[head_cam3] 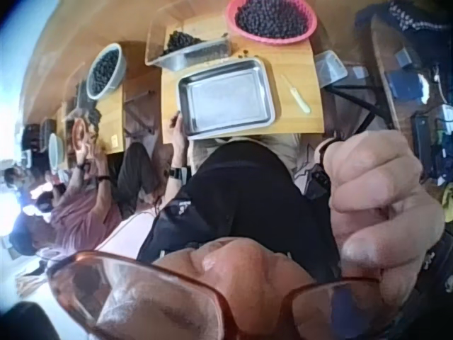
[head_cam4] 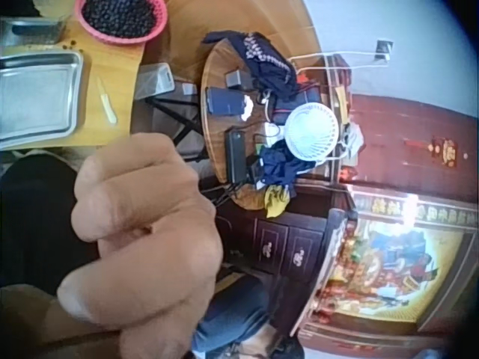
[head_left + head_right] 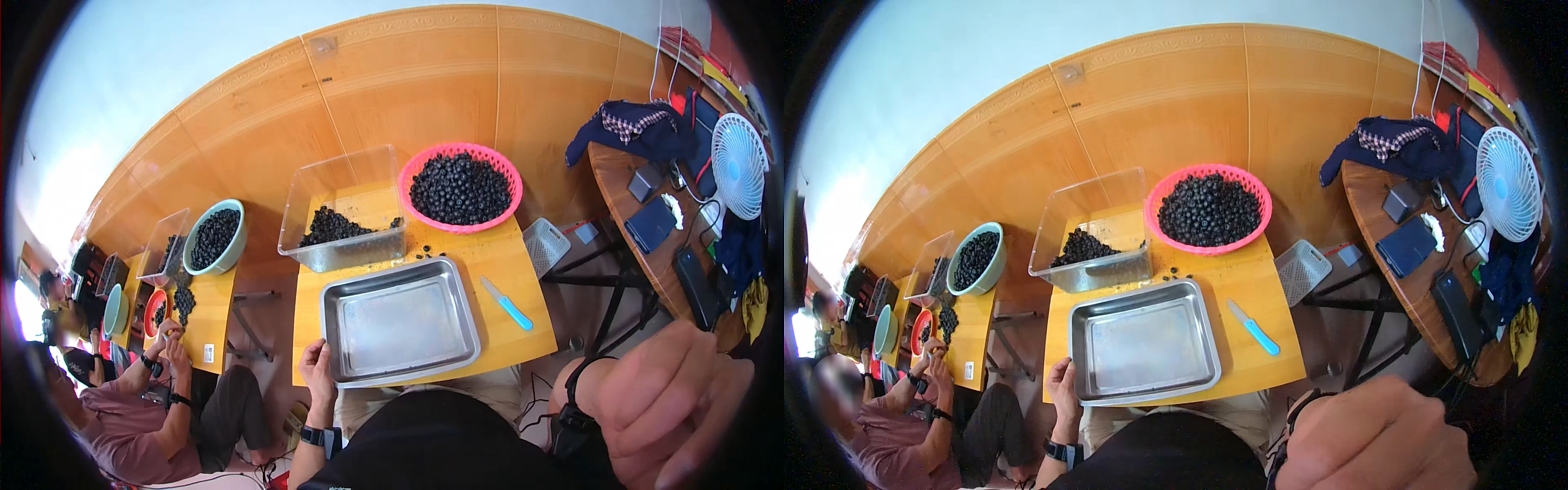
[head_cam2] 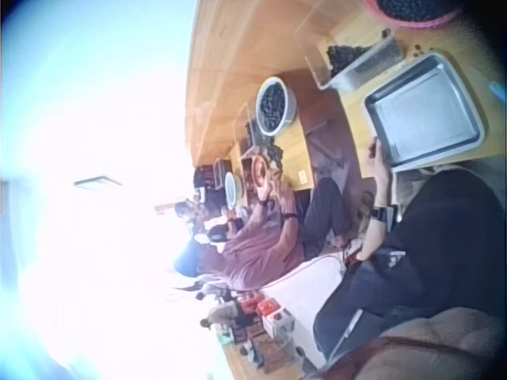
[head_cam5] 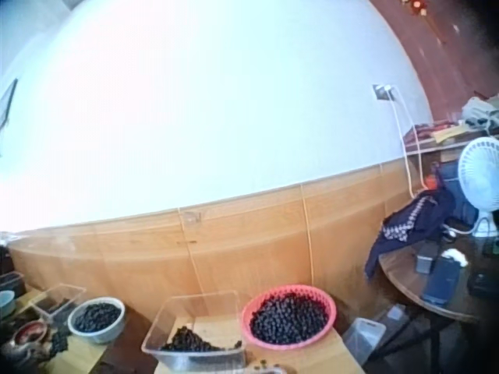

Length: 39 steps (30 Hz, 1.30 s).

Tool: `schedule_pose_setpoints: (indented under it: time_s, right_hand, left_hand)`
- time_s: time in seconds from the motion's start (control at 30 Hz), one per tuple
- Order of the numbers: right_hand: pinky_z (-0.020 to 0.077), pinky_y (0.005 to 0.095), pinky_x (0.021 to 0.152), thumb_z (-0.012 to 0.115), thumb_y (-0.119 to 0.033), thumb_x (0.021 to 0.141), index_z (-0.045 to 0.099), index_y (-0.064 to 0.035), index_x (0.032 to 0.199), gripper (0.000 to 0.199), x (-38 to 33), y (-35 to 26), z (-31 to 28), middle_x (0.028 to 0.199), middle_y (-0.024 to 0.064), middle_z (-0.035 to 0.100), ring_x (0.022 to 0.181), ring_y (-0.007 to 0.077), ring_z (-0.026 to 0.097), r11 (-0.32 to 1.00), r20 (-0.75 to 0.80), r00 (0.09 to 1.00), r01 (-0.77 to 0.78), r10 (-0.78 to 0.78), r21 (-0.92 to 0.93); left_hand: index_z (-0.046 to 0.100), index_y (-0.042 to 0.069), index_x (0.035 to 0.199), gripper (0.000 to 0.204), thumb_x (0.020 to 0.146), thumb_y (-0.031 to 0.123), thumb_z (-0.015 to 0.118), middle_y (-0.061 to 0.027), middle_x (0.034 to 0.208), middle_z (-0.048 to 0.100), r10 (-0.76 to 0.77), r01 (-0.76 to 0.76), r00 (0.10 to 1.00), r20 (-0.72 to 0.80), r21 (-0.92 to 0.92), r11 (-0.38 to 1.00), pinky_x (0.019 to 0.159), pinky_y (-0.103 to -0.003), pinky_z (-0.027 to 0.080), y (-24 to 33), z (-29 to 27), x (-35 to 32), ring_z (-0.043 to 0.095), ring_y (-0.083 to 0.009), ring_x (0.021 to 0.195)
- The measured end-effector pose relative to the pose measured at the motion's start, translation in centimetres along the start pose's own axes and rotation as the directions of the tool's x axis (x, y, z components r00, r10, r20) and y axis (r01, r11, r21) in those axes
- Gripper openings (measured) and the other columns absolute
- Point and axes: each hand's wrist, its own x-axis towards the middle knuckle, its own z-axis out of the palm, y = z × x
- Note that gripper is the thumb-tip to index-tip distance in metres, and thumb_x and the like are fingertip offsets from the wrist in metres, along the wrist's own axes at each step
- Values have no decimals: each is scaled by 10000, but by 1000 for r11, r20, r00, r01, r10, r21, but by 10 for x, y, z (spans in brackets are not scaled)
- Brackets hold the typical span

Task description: Trimming excess material from small black rubber or plastic parts using a small knife.

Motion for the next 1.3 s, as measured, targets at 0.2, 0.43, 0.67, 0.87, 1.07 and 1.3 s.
schedule_pose_setpoints:
  time_s: [0.2, 0.43, 0.67, 0.87, 1.07, 1.3]
  right_hand:
    - [329, 311, 500, 600, -431, 1016, 646, -197, 1232, 322, -1, -6, -8, 1016, -6, 573, 604, 199, 455, 991, 39, 990, -133, 134, -34]
    - [337, 315, 503, 592, -434, 1020, 638, -196, 1246, 332, -5, -8, -18, 1034, 0, 570, 614, 196, 464, 964, 94, 960, -257, 263, -72]
    - [360, 330, 499, 592, -443, 1024, 601, -196, 1349, 408, -26, 4, -29, 1056, 18, 571, 627, 196, 482, 995, 91, 992, -78, 83, -66]
    - [400, 211, 472, 866, -406, 824, 613, -135, 1050, 434, -43, 20, -48, 982, 29, 587, 543, 122, 566, 998, 55, 998, 14, -10, -67]
    - [384, 263, 477, 726, -386, 911, 557, -186, 1124, 337, -44, 57, -10, 950, 17, 567, 562, 142, 506, 980, -205, 958, 191, -199, -56]
    - [475, 356, 519, 799, -125, 836, 715, 2, 1098, 303, -135, 155, 19, 839, 100, 667, 574, 209, 605, 677, -203, 789, -605, 580, -418]
  left_hand:
    - [696, -20, 1171, 205, 990, 77, 700, -11, 1015, 686, 29, -29, 1000, 5, 10, 1000, 813, -223, 478, 0, 5, 2, 602, -72, 890]
    - [680, -23, 1196, 236, 999, 105, 703, -21, 1054, 691, 14, -15, 1000, 27, 21, 1000, 875, -239, 481, -2, -1, -1, 619, -99, 941]
    - [697, -19, 1179, 213, 986, 69, 708, -27, 1058, 699, 5, -5, 1000, 6, 18, 1000, 875, -242, 489, 0, 3, 0, 626, -97, 947]
    - [698, -15, 1175, 203, 987, 60, 703, -24, 1061, 699, -6, 5, 1000, 4, 24, 1000, 876, -239, 489, 0, 5, 2, 627, -94, 950]
    - [700, -13, 1165, 195, 981, 50, 709, -9, 1031, 700, 0, 1, 1000, 9, -1, 1000, 855, -230, 487, 1, 7, 2, 624, -81, 922]
    - [706, -7, 1160, 197, 972, 50, 724, 1, 1001, 700, 4, -3, 1000, -15, 40, 999, 824, -219, 481, 2, 8, 0, 613, -69, 883]
